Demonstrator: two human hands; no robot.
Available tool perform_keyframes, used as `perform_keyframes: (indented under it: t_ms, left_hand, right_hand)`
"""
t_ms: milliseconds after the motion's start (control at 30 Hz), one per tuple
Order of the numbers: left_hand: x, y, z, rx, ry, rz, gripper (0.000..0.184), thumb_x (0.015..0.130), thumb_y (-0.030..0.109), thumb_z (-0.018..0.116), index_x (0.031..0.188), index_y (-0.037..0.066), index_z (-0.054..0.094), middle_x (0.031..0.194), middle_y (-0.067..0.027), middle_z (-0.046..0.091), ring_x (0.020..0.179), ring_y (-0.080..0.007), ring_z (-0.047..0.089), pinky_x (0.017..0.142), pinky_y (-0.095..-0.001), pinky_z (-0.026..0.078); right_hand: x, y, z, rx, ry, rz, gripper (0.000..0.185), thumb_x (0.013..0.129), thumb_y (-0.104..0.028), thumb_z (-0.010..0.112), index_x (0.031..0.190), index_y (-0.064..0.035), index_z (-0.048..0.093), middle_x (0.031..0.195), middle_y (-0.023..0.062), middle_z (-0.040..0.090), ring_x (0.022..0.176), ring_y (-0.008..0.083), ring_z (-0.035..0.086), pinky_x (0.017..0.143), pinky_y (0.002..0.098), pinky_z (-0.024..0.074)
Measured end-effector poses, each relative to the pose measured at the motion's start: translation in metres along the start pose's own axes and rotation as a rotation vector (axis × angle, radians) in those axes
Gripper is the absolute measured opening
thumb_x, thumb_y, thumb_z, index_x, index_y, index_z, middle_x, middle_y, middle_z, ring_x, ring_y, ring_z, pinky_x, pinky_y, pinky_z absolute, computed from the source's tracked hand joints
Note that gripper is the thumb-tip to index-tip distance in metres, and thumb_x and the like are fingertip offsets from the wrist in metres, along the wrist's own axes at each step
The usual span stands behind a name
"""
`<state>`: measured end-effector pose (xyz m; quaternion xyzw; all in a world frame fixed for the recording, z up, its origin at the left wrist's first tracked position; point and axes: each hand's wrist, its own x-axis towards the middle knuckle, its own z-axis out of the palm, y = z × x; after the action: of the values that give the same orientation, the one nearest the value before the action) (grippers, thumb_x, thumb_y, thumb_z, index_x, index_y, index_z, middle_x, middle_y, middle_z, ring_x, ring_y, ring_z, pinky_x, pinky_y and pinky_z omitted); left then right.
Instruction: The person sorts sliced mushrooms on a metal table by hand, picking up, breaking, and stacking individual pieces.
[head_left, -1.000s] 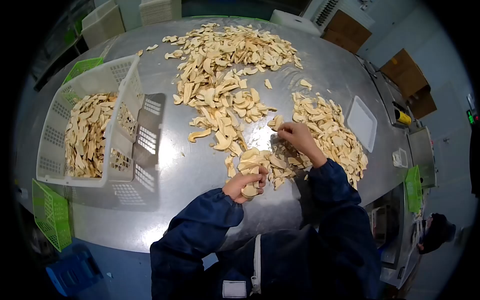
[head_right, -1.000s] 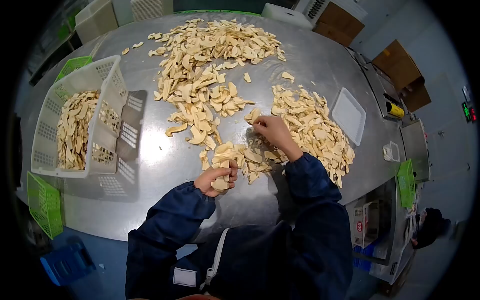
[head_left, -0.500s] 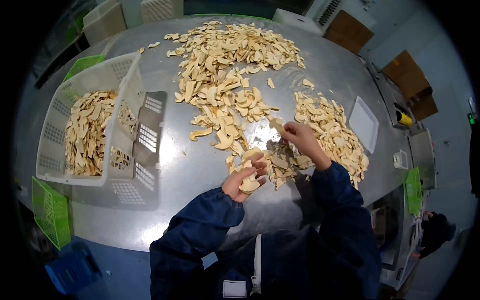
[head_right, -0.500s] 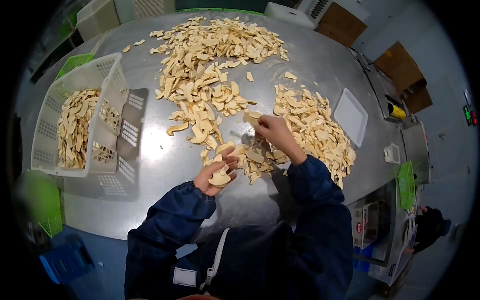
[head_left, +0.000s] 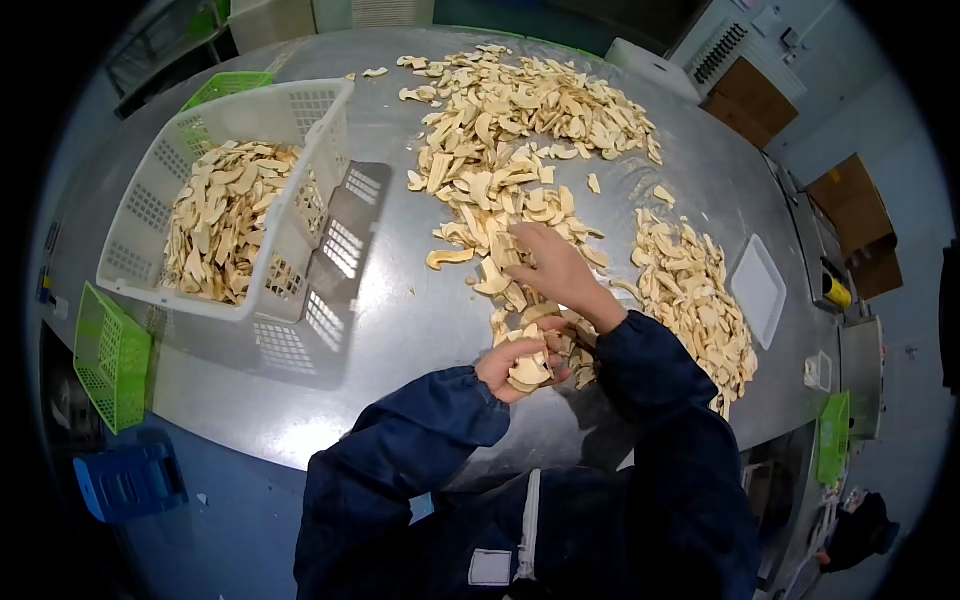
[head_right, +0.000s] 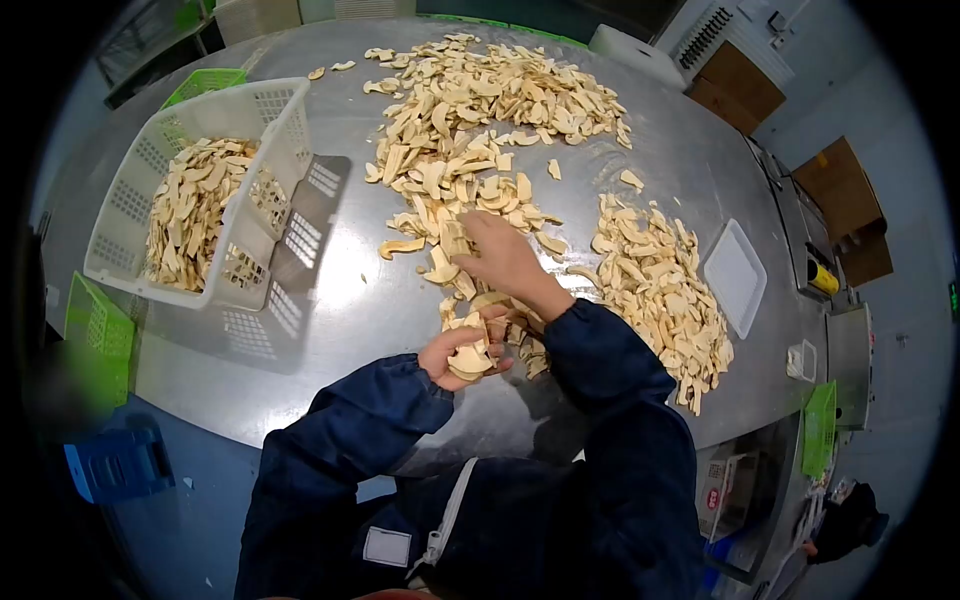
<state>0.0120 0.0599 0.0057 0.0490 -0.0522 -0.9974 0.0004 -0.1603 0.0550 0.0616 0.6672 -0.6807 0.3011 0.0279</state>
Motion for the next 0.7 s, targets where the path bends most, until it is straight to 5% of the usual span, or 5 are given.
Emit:
perform_keyframes:
  t_ms: [167, 300, 400, 500, 700]
  left_hand:
    - [0.001, -0.001, -0.005, 0.025, -0.047, 0.018, 0.043, 0.087, 0.007, 0.050, 0.129, 0.006, 0.040, 0.092, -0.0055, 0.056, 0.082, -0.0167, 0.055, 0.084, -0.0399, 0.047]
    - [0.001, -0.001, 0.001, 0.036, -0.031, 0.031, 0.042, 0.086, 0.007, 0.050, 0.128, 0.005, 0.041, 0.093, -0.0059, 0.055, 0.082, -0.0172, 0.054, 0.079, -0.0377, 0.047]
    - [0.004, -0.001, -0.003, 0.058, -0.017, 0.023, 0.044, 0.086, 0.008, 0.051, 0.129, 0.006, 0.041, 0.095, -0.0052, 0.055, 0.083, -0.0181, 0.054, 0.079, -0.0381, 0.046]
    - [0.005, -0.002, -0.002, 0.064, -0.015, 0.036, 0.043, 0.086, 0.008, 0.050, 0.127, 0.005, 0.041, 0.093, -0.0052, 0.055, 0.082, -0.0181, 0.054, 0.077, -0.0369, 0.046]
    - [0.001, 0.001, -0.002, 0.056, -0.033, 0.060, 0.041, 0.086, 0.006, 0.050, 0.126, 0.004, 0.042, 0.091, -0.0056, 0.054, 0.080, -0.0184, 0.054, 0.073, -0.0351, 0.047]
  right_hand:
    - [0.005, 0.005, 0.006, -0.060, -0.211, 0.141, 0.032, 0.076, -0.017, 0.060, 0.104, -0.0018, 0.058, 0.099, 0.0187, 0.060, 0.089, 0.0334, 0.059, 0.075, 0.0410, 0.0470]
    - [-0.010, 0.039, -0.015, 0.222, -0.164, 0.337, 0.021, 0.076, -0.014, 0.058, 0.093, -0.0019, 0.062, 0.083, 0.0168, 0.062, 0.080, 0.0346, 0.058, 0.069, 0.0405, 0.0469]
    - [-0.021, 0.045, -0.026, -0.066, -0.061, 0.243, 0.023, 0.076, -0.016, 0.061, 0.095, -0.0031, 0.063, 0.083, 0.0149, 0.063, 0.080, 0.0334, 0.059, 0.068, 0.0388, 0.0473]
    - [-0.016, 0.020, -0.015, 0.028, -0.024, 0.235, 0.028, 0.076, -0.021, 0.063, 0.099, -0.0044, 0.062, 0.086, 0.0142, 0.063, 0.081, 0.0330, 0.059, 0.068, 0.0389, 0.0472]
    - [0.010, -0.016, 0.010, -0.175, -0.200, 0.167, 0.031, 0.076, -0.030, 0.063, 0.083, -0.0017, 0.055, 0.080, 0.0157, 0.060, 0.078, 0.0343, 0.059, 0.066, 0.0427, 0.0469]
